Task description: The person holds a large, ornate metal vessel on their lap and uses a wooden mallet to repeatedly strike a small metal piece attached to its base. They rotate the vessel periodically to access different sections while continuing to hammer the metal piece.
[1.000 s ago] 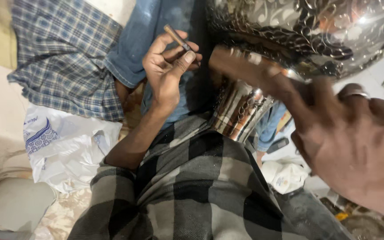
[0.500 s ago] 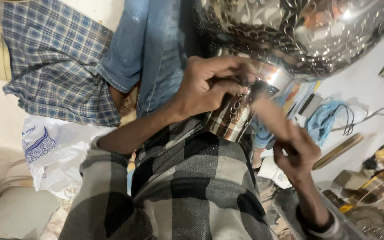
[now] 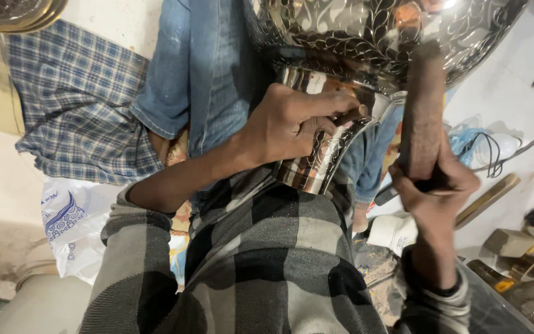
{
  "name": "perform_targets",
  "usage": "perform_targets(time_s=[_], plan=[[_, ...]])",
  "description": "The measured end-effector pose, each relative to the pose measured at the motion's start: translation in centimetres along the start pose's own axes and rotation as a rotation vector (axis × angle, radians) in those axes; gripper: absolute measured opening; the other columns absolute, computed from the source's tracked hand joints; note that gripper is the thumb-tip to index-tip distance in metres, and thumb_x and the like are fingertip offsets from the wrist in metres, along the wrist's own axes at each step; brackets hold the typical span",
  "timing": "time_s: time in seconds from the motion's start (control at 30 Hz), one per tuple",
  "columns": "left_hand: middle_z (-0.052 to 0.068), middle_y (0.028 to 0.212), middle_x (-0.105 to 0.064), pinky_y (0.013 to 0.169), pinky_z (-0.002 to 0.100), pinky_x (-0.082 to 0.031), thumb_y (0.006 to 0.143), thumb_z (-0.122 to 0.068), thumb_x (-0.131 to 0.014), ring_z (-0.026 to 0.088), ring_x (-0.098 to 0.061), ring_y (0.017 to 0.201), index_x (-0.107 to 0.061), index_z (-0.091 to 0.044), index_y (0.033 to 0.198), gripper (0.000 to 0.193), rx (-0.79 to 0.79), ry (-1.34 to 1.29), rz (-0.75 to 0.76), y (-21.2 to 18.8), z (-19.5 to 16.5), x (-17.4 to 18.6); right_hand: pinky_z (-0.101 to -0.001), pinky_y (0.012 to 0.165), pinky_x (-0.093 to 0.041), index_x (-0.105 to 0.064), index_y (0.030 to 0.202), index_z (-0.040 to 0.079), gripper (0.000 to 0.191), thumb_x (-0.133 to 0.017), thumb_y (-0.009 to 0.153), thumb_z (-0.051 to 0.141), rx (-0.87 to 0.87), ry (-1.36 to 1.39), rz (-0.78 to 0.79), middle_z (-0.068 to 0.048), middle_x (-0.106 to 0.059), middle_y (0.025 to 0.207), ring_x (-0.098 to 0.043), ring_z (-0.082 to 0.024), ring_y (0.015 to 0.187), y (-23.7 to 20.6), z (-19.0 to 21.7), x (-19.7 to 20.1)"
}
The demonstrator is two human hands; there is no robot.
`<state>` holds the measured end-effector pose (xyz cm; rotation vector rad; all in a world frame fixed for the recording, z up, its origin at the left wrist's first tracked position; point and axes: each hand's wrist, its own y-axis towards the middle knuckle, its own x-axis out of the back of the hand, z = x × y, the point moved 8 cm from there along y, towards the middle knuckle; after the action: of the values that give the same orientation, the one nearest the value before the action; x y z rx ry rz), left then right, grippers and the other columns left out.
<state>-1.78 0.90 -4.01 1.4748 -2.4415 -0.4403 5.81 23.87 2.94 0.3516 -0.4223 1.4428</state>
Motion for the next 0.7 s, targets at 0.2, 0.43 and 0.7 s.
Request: perform_targets(time_s=[0.2, 0.43, 0.7], plan=[[0.026, 0.123, -0.071, 0.068, 0.028, -0.069, 0.076, 0.015, -0.063, 0.024, -0.081, 0.084, -0.069, 0.005, 0.126, 0.052, -0.050, 0.019, 0.095, 1.2, 0.3, -0.2, -0.0267, 0.084, -0.059, -0.067, 0.131, -0.011, 0.045, -0.073, 0.087, -0.016, 0.026, 0.030, 0.040, -0.009, -0.072, 0.105, -0.069, -0.013, 0.091, 2.1, 3.9, 1.0], [0.025, 0.119, -0.073, 0.059, 0.026, -0.067, 0.071, 0.017, -0.060, 0.026, -0.080, 0.089, -0.071, 0.004, 0.120, 0.052, -0.072, 0.041, 0.132, 2.3, -0.9, 0.2, -0.0240, 0.069, -0.051, -0.067, 0.115, -0.007, 0.046, -0.067, 0.069, -0.009, 0.104, -0.221, 0.091, -0.011, -0.069, 0.100, -0.064, -0.012, 0.078, 2.0, 5.0, 3.2], [0.013, 0.089, -0.080, 0.054, 0.028, -0.059, 0.080, 0.010, -0.069, 0.018, -0.078, 0.070, -0.076, -0.005, 0.117, 0.041, -0.095, 0.111, 0.187, 3.5, -2.1, -0.1, -0.0240, 0.078, -0.046, -0.067, 0.100, -0.006, 0.029, -0.071, 0.072, -0.010, 0.043, -0.205, 0.026, -0.010, -0.068, 0.102, -0.060, -0.010, 0.088, -0.2, 3.9, 4.9]])
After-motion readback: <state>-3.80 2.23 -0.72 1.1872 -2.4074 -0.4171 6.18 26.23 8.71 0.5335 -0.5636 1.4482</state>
